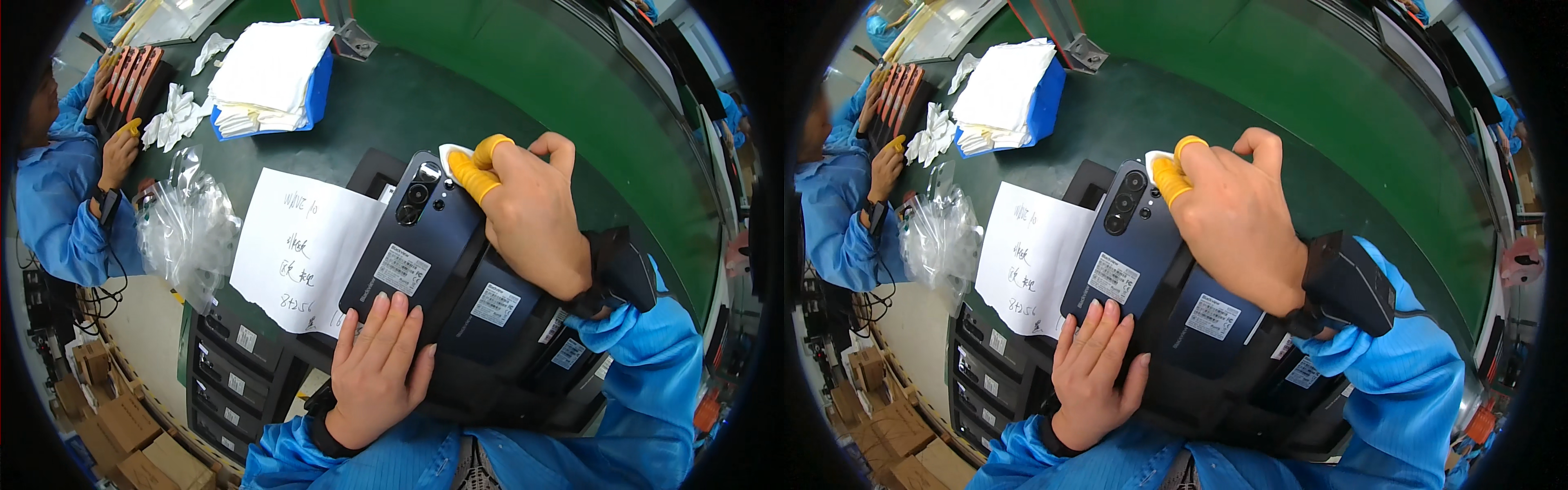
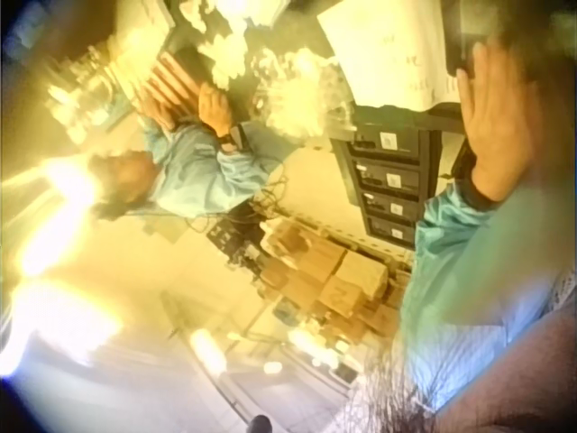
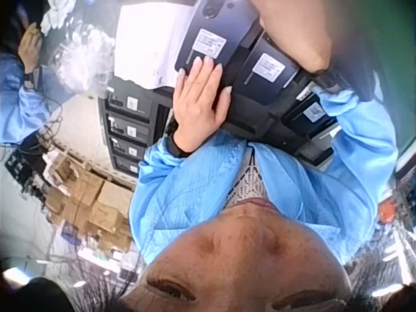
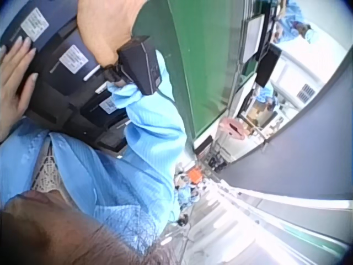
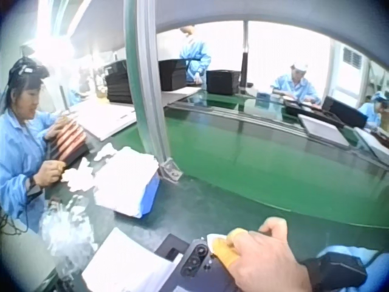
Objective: Cleaning and inspecting the camera modules and backplates of smartphones on an assembly line.
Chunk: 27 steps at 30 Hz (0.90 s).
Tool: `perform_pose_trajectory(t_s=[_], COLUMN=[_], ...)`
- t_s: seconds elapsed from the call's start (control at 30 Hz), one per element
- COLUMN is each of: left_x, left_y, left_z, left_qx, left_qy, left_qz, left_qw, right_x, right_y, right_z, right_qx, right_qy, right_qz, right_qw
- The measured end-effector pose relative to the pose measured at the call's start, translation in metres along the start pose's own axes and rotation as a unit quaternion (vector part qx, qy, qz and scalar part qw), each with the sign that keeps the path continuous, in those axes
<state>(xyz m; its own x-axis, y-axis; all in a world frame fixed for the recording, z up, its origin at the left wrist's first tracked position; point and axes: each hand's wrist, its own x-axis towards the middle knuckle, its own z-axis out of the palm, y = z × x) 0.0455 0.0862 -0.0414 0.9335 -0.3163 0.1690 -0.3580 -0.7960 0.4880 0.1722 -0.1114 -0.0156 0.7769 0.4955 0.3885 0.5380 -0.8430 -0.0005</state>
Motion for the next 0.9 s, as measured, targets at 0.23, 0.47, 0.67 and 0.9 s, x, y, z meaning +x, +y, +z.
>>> perform_pose_trajectory(t_s=[0.23,0.47,0.67,0.9], left_x=[0.000,-0.001,-0.002,-0.001], left_y=[-0.001,-0.002,-0.002,-0.001], left_z=[0.001,0.003,0.001,0.001], left_qx=[0.011,0.013,0.011,0.022], left_qy=[0.000,-0.003,0.001,0.004], left_qz=[0.009,0.006,0.006,-0.001], left_qw=[1.000,1.000,1.000,1.000], right_x=[-0.002,0.021,0.010,0.006], right_y=[-0.008,-0.002,-0.003,0.017], right_z=[0.006,0.010,0.000,-0.017], right_qx=[0.016,0.052,0.099,0.041], right_qy=[0.012,0.085,-0.050,-0.009], right_qz=[-0.070,-0.026,-0.057,-0.053], right_qw=[0.997,0.995,0.992,0.998])
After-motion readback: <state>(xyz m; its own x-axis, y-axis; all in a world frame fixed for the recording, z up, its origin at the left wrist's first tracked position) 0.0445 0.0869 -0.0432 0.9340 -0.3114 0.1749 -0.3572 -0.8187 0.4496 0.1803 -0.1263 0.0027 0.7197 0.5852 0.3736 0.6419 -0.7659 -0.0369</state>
